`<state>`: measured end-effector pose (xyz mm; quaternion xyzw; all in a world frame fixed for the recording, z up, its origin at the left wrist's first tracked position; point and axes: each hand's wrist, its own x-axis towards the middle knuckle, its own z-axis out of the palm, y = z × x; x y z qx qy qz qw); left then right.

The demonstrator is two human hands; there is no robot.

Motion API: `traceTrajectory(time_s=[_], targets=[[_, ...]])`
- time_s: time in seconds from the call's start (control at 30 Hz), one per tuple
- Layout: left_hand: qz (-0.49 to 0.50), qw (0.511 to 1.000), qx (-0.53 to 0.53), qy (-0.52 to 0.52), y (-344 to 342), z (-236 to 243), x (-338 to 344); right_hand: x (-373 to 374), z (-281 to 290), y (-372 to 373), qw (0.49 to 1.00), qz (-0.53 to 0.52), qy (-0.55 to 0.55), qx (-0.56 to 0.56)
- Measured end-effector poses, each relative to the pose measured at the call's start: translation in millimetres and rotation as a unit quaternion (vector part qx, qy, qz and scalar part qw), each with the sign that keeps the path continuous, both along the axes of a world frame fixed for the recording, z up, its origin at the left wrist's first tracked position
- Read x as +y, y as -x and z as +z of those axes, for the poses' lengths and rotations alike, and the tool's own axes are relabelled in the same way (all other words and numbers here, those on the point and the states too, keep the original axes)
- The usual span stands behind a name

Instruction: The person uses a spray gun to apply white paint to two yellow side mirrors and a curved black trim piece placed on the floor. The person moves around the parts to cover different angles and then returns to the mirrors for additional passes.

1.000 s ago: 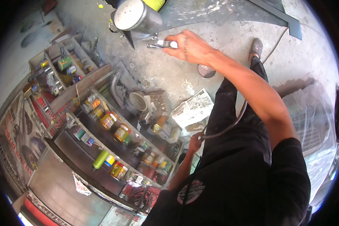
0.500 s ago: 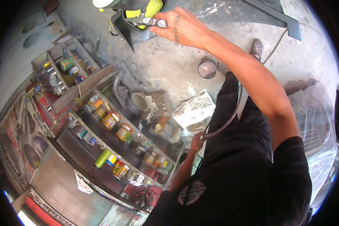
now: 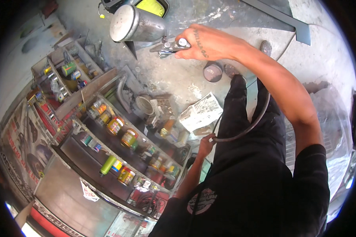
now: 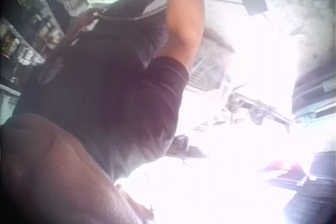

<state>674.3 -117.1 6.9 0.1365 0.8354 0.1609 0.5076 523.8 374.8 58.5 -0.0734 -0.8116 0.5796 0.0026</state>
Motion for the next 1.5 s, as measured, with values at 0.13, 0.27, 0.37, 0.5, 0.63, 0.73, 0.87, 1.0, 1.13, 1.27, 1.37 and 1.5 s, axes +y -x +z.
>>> traceTrajectory(time_s=[0.13, 0.27, 0.37, 0.5, 0.63, 0.73, 0.87, 1.0, 1.13, 1.27, 1.37, 1.5], targets=[[0.018, 1.000, -0.011, 0.007, -5.1, 1.9, 13.2, 15.2, 18.6, 30.8, 0.999, -0.020, -0.015, 0.038], [0.041, 0.998, -0.027, 0.035, -10.0, 2.2, 25.3, 27.0, 24.5, 61.5, 0.993, -0.084, -0.014, 0.079], [0.044, 0.999, -0.015, 0.017, -19.4, -0.3, 22.8, 31.4, 23.5, 70.8, 0.989, -0.111, 0.031, 0.096], [0.055, 0.997, -0.038, 0.025, -28.7, -6.6, 18.4, 25.3, 29.7, 60.8, 0.995, -0.073, -0.043, 0.056], [0.041, 0.999, -0.014, 0.003, -25.2, -2.7, 39.9, 14.0, 30.2, 41.2, 0.995, -0.023, -0.039, 0.090], [0.072, 0.997, -0.001, -0.029, -25.5, -2.5, 56.7, 17.3, 54.3, 42.3, 0.992, 0.113, -0.019, -0.049], [0.120, 0.992, -0.024, -0.035, -25.3, -6.1, 67.6, 14.2, 66.3, 57.7, 0.991, 0.127, -0.032, -0.019], [0.150, 0.986, 0.013, -0.067, -29.6, -11.8, 75.9, 22.7, 78.9, 95.1, 0.991, 0.078, -0.096, 0.046], [0.124, 0.982, 0.053, -0.133, -46.8, -31.6, 69.5, 26.8, 104.5, 131.0, 0.986, 0.009, -0.150, 0.065], [0.092, 0.981, 0.072, -0.155, -47.4, -34.5, 71.0, 25.8, 118.4, 142.9, 0.980, 0.001, -0.174, 0.093], [0.134, 0.976, 0.061, -0.160, -44.8, -33.1, 75.7, 12.3, 127.6, 127.5, 0.982, 0.023, -0.172, 0.075], [0.200, 0.974, 0.054, -0.092, -38.1, -15.7, 94.1, -4.9, 116.2, 96.4, 0.965, 0.167, -0.187, 0.070]])
